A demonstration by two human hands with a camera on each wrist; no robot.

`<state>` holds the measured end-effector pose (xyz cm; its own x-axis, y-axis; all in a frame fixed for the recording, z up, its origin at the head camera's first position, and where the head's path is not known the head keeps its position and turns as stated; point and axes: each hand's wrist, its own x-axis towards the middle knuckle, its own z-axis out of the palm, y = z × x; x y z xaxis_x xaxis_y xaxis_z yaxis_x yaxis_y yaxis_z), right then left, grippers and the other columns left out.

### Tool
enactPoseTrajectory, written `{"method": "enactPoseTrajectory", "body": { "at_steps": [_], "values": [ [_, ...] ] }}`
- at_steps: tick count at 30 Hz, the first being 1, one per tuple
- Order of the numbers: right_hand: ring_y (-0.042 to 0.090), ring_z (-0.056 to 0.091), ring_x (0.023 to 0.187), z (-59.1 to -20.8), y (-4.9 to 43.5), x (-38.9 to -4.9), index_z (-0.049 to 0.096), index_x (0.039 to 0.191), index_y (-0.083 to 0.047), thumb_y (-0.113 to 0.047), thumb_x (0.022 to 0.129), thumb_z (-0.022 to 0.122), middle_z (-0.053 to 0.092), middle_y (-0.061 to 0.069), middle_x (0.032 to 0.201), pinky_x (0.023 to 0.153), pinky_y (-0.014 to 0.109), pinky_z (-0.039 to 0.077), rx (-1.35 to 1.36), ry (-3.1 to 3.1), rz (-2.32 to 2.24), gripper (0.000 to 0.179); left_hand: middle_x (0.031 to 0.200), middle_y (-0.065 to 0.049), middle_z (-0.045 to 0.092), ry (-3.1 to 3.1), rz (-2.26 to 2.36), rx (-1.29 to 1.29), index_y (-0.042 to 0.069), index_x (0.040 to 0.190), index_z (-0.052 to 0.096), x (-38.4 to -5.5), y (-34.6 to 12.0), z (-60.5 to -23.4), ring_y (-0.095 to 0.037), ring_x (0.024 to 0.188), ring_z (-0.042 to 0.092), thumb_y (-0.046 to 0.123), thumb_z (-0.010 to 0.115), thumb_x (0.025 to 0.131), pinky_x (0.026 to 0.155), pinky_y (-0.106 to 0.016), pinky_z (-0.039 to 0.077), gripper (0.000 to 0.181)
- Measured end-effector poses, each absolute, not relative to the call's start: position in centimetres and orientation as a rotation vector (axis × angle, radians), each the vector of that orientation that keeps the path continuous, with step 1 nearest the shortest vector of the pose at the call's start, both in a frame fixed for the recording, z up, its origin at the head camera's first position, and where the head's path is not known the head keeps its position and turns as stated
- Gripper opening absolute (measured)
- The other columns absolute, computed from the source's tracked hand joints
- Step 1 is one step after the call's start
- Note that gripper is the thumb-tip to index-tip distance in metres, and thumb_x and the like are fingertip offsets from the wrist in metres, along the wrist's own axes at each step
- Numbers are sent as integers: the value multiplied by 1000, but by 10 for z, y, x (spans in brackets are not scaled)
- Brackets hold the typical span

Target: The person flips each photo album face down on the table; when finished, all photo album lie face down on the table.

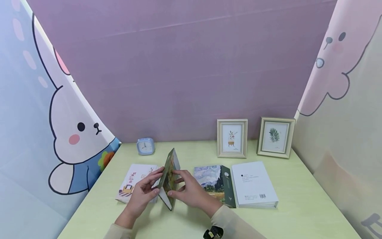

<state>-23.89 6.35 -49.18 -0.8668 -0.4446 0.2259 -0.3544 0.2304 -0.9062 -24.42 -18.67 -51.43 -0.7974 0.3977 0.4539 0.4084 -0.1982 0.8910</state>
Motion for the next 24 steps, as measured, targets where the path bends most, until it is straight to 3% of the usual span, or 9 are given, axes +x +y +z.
{"method": "enactPoseTrajectory", "body": {
  "at_steps": [10,16,24],
  "values": [
    [33,64,121,-491,68,-238,45,156,-23,-27,93,83,50,6,153,87,32,61,-733,2375,-1793,73,159,-29,38,-1970,-2208,-1021,-12,143,52,-244,-183,-514,-30,144,48,-9,68,96,108,-46,52,50],
    [34,64,123,-491,73,-238,46,155,-21,-22,96,79,49,8,156,89,32,61,-756,2322,-1853,68,155,-25,47,-2001,-2220,-1010,-7,149,48,-246,-181,-516,-29,141,51,-7,70,95,107,-46,53,58],
    [38,61,126,-491,80,-238,42,158,-18,-19,97,78,47,13,157,94,34,60,-767,2231,-1905,70,156,-24,47,-2019,-2236,-1046,-8,148,51,-247,-178,-520,-30,142,50,-7,69,96,108,-46,51,55]
  ]
}}
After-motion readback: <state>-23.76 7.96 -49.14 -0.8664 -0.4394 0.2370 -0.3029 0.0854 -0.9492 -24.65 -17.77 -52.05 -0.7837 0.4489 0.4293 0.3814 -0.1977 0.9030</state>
